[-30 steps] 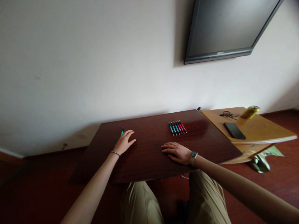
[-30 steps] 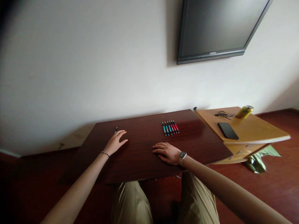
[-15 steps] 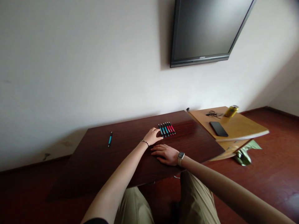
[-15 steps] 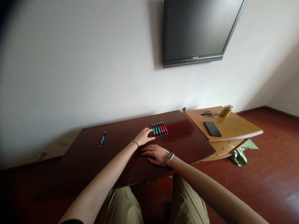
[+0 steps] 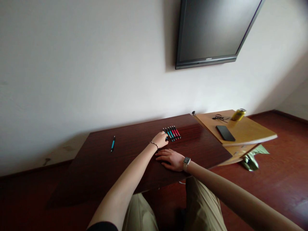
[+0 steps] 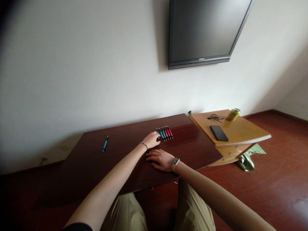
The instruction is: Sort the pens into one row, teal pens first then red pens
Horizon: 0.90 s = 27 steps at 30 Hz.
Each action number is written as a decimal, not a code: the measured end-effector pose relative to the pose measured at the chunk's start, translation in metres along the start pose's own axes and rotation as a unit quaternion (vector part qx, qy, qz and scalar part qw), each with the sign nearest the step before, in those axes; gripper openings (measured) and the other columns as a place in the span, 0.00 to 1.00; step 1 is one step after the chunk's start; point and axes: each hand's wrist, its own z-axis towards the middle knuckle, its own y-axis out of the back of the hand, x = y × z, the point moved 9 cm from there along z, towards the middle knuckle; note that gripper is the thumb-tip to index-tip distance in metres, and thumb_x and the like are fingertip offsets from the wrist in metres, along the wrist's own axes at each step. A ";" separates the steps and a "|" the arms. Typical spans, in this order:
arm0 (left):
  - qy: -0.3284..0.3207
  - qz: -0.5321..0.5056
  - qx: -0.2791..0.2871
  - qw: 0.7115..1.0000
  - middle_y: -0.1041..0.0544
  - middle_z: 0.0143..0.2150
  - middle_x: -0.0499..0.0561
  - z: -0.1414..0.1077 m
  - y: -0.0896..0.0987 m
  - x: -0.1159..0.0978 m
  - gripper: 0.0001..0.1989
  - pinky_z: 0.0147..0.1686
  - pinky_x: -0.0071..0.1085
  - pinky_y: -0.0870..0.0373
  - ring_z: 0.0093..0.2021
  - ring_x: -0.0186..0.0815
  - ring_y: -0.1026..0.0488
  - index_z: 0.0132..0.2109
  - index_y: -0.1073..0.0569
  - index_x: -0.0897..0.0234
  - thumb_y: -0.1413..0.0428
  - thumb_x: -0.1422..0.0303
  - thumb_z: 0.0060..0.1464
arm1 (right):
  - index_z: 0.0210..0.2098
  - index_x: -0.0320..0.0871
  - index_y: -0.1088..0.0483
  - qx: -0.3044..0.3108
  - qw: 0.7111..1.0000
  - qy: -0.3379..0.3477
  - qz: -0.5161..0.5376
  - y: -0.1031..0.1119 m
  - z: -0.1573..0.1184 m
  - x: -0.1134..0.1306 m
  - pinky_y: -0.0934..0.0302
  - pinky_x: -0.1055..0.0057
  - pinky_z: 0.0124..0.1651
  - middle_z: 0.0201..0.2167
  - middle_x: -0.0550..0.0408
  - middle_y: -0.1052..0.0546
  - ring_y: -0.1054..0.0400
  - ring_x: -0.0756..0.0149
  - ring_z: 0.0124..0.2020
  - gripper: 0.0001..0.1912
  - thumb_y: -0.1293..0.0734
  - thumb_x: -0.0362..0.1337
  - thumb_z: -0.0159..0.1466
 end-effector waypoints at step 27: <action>0.287 0.087 -0.117 0.947 0.24 0.52 0.62 -0.191 0.068 0.126 0.19 0.55 0.39 0.30 0.54 0.47 0.25 0.61 0.31 0.64 0.52 0.78 0.66 | 0.66 0.51 0.31 0.013 1.000 -0.007 0.006 0.000 -0.004 -0.001 0.41 0.49 0.69 0.67 0.50 0.28 0.37 0.54 0.69 0.23 0.36 0.37 0.72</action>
